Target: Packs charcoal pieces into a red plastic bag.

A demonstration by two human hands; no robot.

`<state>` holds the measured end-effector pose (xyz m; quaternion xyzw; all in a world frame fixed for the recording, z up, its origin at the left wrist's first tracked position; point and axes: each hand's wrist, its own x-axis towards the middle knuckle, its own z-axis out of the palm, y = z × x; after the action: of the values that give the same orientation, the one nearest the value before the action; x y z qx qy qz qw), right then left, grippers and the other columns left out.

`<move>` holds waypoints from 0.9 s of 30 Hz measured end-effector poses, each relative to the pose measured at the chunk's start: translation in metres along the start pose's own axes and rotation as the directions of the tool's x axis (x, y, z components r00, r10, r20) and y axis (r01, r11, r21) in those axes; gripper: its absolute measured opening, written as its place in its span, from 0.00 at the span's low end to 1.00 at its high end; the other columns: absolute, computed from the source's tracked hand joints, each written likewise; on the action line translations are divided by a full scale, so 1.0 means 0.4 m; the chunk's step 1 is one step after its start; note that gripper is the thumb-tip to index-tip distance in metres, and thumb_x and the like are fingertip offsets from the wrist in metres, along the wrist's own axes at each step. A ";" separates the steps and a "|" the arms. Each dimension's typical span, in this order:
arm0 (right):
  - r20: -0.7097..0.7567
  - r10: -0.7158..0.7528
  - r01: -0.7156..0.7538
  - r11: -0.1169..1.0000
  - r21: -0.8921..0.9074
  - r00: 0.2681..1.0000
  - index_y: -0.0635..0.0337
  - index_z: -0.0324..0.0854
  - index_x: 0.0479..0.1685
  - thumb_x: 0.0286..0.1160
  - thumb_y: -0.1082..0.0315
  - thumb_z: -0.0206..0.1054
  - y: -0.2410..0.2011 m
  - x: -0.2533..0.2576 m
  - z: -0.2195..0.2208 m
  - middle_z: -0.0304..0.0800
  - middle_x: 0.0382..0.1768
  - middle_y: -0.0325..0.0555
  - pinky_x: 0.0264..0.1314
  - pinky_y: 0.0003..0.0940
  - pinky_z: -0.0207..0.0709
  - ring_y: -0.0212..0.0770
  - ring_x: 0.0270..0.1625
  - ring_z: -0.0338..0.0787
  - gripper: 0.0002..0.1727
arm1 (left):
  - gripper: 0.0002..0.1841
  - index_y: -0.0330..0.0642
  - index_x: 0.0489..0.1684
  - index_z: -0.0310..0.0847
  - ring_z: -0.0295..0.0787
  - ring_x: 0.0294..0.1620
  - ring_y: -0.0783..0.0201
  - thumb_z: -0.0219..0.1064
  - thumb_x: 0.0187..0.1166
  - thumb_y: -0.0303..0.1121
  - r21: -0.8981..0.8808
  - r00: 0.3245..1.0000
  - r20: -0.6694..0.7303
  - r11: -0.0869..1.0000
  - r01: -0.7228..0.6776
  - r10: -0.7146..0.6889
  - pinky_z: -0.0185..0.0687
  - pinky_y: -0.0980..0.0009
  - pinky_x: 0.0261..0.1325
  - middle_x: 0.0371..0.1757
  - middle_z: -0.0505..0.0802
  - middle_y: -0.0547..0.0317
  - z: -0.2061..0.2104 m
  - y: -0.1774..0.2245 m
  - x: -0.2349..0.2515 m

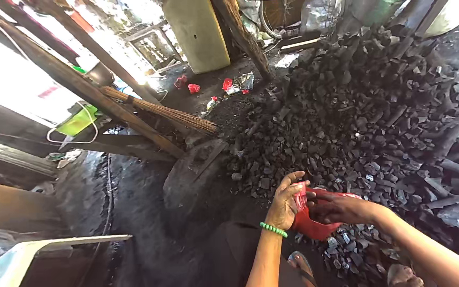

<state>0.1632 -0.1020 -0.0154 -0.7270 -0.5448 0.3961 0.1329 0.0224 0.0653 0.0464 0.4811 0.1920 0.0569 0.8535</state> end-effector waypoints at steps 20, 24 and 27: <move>-0.616 -0.442 0.273 0.895 -0.353 0.652 0.54 0.89 0.47 0.61 0.73 0.77 -0.249 -0.261 -0.156 0.91 0.28 0.41 0.35 0.51 0.85 0.44 0.30 0.91 0.13 | 0.08 0.33 0.49 0.80 0.71 0.23 0.75 0.61 0.88 0.30 0.981 0.834 0.159 0.176 -0.076 -0.528 0.71 0.77 0.30 0.28 0.81 0.62 0.224 0.184 0.012; -0.786 -0.285 -0.049 0.928 -0.371 0.549 0.59 0.89 0.50 0.54 0.68 0.86 -0.215 -0.295 -0.245 0.92 0.37 0.51 0.35 0.62 0.82 0.56 0.34 0.92 0.21 | 0.08 0.37 0.43 0.76 0.67 0.13 0.82 0.50 0.89 0.22 0.713 0.823 0.321 0.692 0.115 -0.468 0.63 0.87 0.16 0.17 0.75 0.70 0.192 0.145 0.005; -0.875 -0.155 -0.230 0.931 -0.285 0.458 0.62 0.89 0.48 0.53 0.54 0.88 -0.157 -0.307 -0.262 0.91 0.41 0.57 0.35 0.67 0.78 0.63 0.38 0.91 0.27 | 0.10 0.41 0.48 0.77 0.65 0.13 0.82 0.50 0.92 0.32 0.590 0.849 0.379 0.803 0.086 -0.369 0.64 0.87 0.18 0.17 0.73 0.73 0.164 0.113 -0.023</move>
<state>0.1843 -0.1639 0.1452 -0.8488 -0.4421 -0.1456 0.2506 0.0431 0.0343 0.1172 0.6777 0.0427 -0.2270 0.6981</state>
